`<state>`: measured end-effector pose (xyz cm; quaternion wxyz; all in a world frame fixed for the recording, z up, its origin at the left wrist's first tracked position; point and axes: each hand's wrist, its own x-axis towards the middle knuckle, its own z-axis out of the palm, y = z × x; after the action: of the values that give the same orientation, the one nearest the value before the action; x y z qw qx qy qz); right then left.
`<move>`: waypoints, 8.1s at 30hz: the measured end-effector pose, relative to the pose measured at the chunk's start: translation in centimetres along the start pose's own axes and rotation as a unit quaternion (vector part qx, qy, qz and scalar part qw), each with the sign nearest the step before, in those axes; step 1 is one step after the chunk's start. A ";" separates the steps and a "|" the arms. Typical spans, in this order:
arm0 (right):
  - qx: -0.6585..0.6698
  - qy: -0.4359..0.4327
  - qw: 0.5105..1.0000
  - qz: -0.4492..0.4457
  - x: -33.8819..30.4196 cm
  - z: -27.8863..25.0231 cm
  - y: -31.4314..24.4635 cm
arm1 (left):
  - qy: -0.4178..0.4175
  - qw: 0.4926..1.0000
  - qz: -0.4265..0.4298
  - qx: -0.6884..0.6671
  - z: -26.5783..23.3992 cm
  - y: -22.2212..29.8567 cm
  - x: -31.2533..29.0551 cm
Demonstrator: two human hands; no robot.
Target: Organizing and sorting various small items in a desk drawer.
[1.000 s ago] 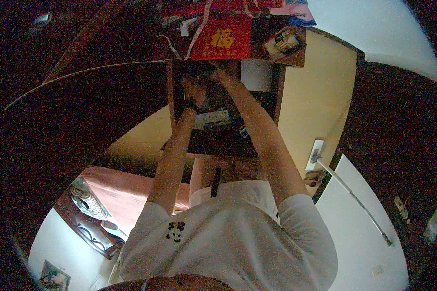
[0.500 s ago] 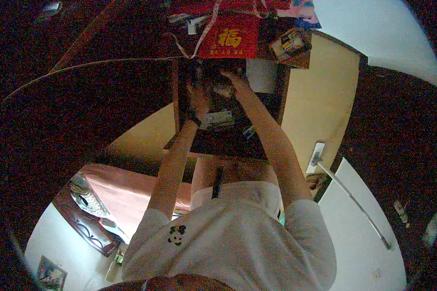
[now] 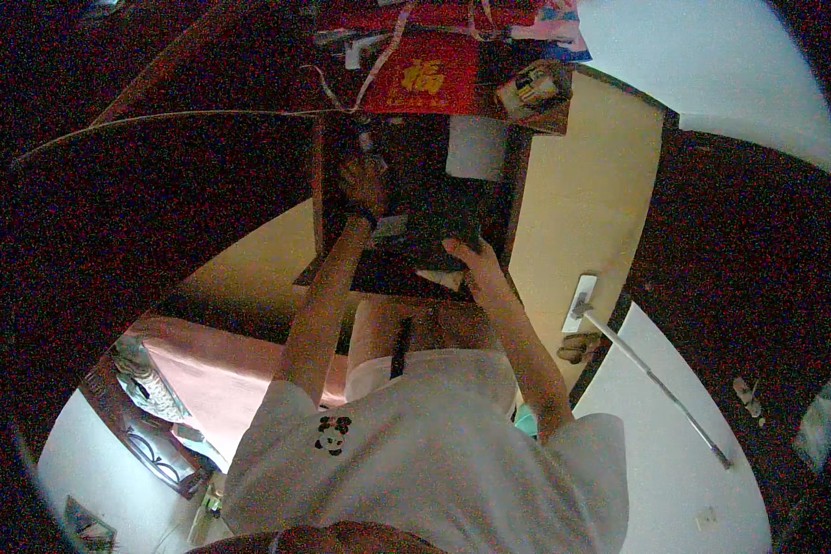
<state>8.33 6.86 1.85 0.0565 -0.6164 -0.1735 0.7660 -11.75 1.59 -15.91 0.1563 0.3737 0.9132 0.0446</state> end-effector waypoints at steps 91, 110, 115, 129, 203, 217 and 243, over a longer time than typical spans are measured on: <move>-0.389 0.010 0.459 -0.799 4.9 22.6 -22.5 | 0.167 0.973 0.157 0.021 -26.3 0.8 -1.9; -0.519 0.102 0.653 -0.542 8.6 0.7 -3.5 | 0.335 0.916 0.218 -0.038 -18.7 3.0 13.2; -0.653 0.198 0.593 -0.428 12.9 4.0 -5.1 | 0.398 0.884 0.241 -0.039 -18.0 2.6 11.8; -0.636 0.146 0.596 -0.467 8.4 2.1 -7.0 | 0.284 0.936 0.205 -0.041 -16.2 1.0 10.7; -0.589 0.019 0.132 -0.797 -1.7 4.6 -17.9 | -0.160 0.948 0.275 -0.008 -6.0 -2.0 -5.9; -0.693 -0.009 0.502 -0.517 1.3 -4.6 -2.6 | -0.433 0.853 0.249 -0.148 -3.2 -1.0 -5.8; -0.742 -0.107 0.405 -0.524 8.5 -2.7 5.4 | -0.640 0.736 0.064 -0.213 -8.1 -0.2 -2.6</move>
<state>9.59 4.91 -8.32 -0.0519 -0.1189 -0.9674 0.2174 -12.74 -0.10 -7.67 0.7761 0.3287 0.5381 -0.0017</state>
